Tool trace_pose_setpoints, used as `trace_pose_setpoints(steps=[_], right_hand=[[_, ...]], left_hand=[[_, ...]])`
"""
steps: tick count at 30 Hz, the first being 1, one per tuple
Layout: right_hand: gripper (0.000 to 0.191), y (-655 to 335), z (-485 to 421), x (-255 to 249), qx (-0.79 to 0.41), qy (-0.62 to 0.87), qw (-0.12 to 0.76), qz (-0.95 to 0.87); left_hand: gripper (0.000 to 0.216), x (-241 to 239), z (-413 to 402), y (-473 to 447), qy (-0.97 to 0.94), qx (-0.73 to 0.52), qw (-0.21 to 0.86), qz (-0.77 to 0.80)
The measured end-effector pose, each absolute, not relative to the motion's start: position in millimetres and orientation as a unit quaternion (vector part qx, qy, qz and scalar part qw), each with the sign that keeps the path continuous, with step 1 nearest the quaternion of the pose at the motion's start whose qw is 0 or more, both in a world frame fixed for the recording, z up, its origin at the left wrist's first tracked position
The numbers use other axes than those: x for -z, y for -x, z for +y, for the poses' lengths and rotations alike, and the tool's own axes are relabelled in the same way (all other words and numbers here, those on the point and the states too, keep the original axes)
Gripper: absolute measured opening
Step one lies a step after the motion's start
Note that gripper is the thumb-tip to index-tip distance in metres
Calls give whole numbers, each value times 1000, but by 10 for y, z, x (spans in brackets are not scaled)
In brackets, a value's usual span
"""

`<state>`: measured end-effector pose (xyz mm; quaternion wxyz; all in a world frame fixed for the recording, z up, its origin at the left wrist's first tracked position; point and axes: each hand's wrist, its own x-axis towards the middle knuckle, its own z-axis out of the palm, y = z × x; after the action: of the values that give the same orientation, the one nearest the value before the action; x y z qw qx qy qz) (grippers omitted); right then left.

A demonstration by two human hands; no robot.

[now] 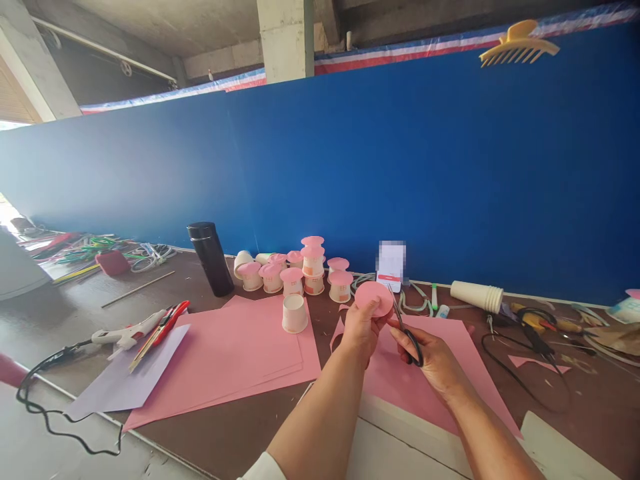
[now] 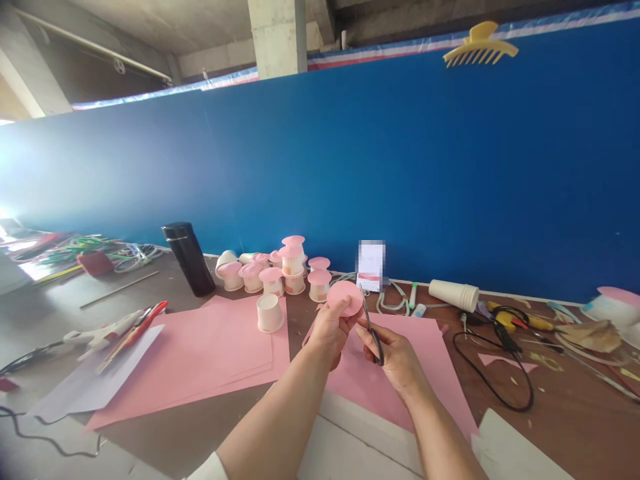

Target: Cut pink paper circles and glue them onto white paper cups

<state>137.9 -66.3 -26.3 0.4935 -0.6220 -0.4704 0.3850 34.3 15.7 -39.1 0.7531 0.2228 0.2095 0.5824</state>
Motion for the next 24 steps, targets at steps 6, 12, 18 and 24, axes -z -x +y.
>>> trace_pose_setpoints(steps=[6,12,18,24], right_hand=[[51,-1379,-663,267,-395,621,493,-465],[57,-1386,-634,309,-395,620,495,-463],[61,-1396,-641,287,-386,617,539,-424],[55,-1370,-651,253,-379,613,563,-404]], left_hand=[[34,372,154,-344,-224,-588,749,208],[35,381,156,-346,-221,-589,747,216],[37,388,137,-322,-218,-595,734,246],[40,418,144,-321,-229,-592,734,243]])
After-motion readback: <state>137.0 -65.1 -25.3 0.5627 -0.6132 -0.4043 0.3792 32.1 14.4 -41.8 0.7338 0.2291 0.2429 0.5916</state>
